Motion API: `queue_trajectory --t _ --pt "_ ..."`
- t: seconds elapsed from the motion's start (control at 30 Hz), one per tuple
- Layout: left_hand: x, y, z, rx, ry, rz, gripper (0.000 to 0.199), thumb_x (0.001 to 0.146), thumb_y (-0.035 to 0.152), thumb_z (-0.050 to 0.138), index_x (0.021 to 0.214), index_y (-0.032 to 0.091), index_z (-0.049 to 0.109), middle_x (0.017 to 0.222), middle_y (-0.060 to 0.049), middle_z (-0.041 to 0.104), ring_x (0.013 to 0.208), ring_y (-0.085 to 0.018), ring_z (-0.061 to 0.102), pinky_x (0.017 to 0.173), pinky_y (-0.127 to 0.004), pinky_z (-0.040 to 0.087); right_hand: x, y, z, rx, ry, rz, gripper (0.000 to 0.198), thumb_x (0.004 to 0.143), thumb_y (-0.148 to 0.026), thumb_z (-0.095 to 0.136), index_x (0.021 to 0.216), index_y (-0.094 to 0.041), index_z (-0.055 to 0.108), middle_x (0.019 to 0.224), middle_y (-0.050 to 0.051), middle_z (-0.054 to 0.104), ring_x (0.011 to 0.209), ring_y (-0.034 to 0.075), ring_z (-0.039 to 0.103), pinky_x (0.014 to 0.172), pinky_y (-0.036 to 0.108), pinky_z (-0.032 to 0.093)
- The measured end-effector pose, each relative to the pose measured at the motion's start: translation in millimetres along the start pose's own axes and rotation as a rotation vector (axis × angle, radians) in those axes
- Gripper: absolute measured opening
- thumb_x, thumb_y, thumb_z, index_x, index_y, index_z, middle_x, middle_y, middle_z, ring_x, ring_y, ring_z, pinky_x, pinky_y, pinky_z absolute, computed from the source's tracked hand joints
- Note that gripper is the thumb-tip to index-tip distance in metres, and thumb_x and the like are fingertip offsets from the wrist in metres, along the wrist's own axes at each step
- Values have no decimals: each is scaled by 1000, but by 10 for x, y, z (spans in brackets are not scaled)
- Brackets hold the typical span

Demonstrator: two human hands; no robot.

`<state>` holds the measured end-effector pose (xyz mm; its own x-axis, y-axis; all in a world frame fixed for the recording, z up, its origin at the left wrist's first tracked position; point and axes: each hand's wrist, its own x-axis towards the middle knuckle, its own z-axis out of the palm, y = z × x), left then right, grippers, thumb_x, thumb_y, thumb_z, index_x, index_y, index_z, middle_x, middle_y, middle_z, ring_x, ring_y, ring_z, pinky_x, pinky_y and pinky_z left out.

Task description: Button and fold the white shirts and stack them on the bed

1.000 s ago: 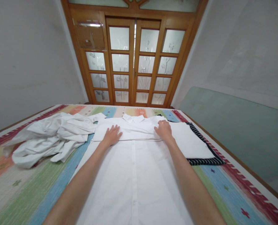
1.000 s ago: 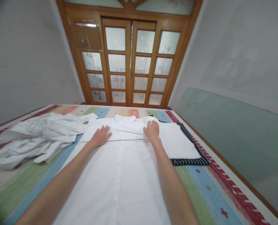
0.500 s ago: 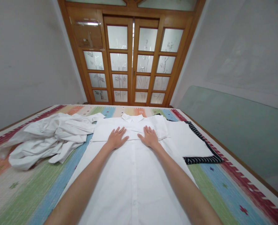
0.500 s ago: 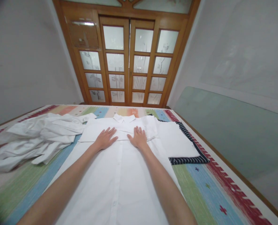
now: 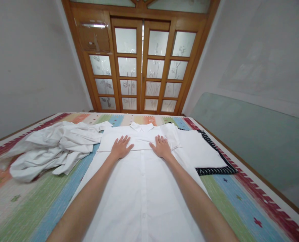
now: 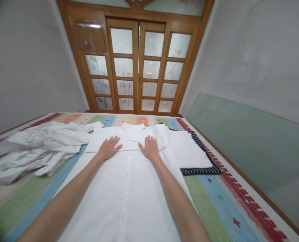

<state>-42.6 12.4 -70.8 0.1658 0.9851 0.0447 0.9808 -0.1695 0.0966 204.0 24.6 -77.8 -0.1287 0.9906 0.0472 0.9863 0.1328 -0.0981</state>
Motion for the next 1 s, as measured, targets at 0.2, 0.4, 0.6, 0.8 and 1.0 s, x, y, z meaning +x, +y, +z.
queue_trajectory --t 0.2,0.4,0.6,0.8,1.0 --pt "-31 4 -7 4 2 -9 68 95 58 17 151 20 28 158 -5 24 147 -26 18 118 -47 14 -17 1 23 -18 5 -14 70 99 -52 20 151 -5 25 159 17 16 147 31 13 117 45 9" --pt "-64 12 -6 34 21 -8 65 97 54 18 151 19 29 157 -6 27 146 -26 20 118 -47 17 -25 19 46 -31 20 -38 70 99 -52 19 151 -6 27 158 17 18 146 32 15 116 45 11" --pt "-126 25 -17 52 42 4 63 97 50 19 150 17 31 156 -8 30 146 -27 21 116 -49 21 -71 39 56 -54 45 -93 66 99 -48 19 151 -7 29 157 16 22 145 32 19 115 47 15" --pt "-295 41 -5 67 59 42 64 98 49 20 150 13 31 157 -10 27 146 -31 21 116 -52 21 -162 51 53 -91 78 -157 60 100 -42 21 150 -11 33 156 14 27 144 33 24 114 47 20" --pt "-540 43 36 86 78 108 63 97 50 24 149 14 32 156 -12 29 145 -31 21 115 -53 22 -373 54 79 -121 113 -266 58 100 -42 25 150 -13 34 156 15 28 143 34 25 114 51 23"
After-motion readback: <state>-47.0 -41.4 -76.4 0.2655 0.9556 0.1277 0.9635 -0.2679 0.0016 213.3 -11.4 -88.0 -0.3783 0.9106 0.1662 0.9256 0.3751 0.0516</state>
